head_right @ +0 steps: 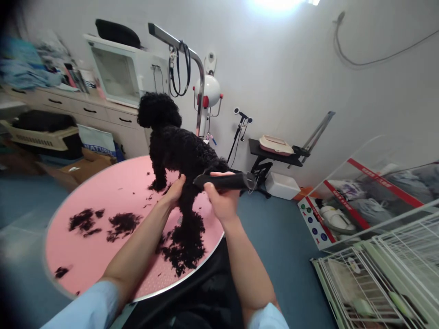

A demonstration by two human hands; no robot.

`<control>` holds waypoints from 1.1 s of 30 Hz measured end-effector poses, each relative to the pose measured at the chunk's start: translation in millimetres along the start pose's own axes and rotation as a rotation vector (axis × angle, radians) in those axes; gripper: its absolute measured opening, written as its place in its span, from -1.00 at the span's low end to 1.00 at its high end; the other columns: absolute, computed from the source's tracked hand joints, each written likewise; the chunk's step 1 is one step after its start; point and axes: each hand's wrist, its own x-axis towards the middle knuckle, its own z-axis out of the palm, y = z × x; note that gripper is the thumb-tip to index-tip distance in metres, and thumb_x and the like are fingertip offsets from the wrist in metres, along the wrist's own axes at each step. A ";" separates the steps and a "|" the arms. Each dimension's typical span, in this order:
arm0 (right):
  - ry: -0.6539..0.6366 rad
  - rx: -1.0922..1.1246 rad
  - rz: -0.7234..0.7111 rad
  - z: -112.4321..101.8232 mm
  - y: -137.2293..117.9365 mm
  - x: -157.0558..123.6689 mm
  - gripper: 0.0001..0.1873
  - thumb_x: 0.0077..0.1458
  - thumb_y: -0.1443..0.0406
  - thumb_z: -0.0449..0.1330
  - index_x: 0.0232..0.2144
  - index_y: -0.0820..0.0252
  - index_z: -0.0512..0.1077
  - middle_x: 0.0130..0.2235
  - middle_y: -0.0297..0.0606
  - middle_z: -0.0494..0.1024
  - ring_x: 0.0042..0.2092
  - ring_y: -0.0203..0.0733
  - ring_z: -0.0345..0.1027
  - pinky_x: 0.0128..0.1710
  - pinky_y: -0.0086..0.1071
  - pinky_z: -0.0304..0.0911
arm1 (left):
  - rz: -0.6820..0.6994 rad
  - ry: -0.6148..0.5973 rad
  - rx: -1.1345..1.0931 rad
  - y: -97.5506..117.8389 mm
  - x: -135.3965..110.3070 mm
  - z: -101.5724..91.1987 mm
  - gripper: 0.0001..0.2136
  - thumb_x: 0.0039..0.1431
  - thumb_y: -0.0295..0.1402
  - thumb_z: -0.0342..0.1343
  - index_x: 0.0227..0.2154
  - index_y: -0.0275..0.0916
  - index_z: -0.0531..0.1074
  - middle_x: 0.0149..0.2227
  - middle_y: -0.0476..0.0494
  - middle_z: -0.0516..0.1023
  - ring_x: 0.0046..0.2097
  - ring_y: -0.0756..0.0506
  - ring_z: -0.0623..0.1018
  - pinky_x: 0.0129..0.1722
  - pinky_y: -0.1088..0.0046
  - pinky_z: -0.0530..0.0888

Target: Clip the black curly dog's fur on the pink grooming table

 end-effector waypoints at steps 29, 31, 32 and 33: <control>0.045 0.269 -0.026 -10.1 50.6 1.3 -0.64 -0.12 0.30 0.36 -0.24 0.09 0.35 -0.17 -0.28 0.57 -0.13 -0.12 0.49 -0.02 -0.15 0.40 | 0.871 -0.188 1.622 118.0 10.1 98.8 -0.83 0.08 -0.35 0.00 -0.52 -0.20 0.44 -0.43 -0.19 0.56 -0.28 -0.19 0.53 -0.07 0.22 0.41; -0.021 0.231 -0.062 -11.7 49.5 -2.5 -0.67 -0.13 0.32 0.36 -0.25 0.10 0.39 -0.16 -0.25 0.57 -0.11 -0.09 0.50 -0.01 -0.13 0.39 | 0.910 -0.173 1.668 118.7 9.0 99.8 -0.80 0.12 -0.35 -0.03 -0.52 -0.22 0.43 -0.44 -0.19 0.57 -0.29 -0.17 0.54 -0.10 0.23 0.42; -0.016 0.244 -0.085 -14.2 48.3 -4.0 -0.67 -0.12 0.32 0.35 -0.25 0.10 0.38 -0.17 -0.26 0.57 -0.11 -0.10 0.50 0.00 -0.12 0.39 | 0.927 -0.163 1.679 119.0 8.7 99.8 -0.79 0.14 -0.34 -0.04 -0.52 -0.22 0.43 -0.44 -0.19 0.57 -0.30 -0.17 0.54 -0.11 0.24 0.43; 0.013 0.278 -0.111 -17.0 46.3 -4.5 -0.67 -0.10 0.32 0.35 -0.24 0.09 0.37 -0.17 -0.27 0.57 -0.11 -0.11 0.50 0.00 -0.11 0.39 | 0.941 -0.152 1.685 119.2 8.5 99.6 -0.77 0.16 -0.33 -0.05 -0.53 -0.22 0.43 -0.44 -0.19 0.57 -0.30 -0.16 0.54 -0.12 0.26 0.43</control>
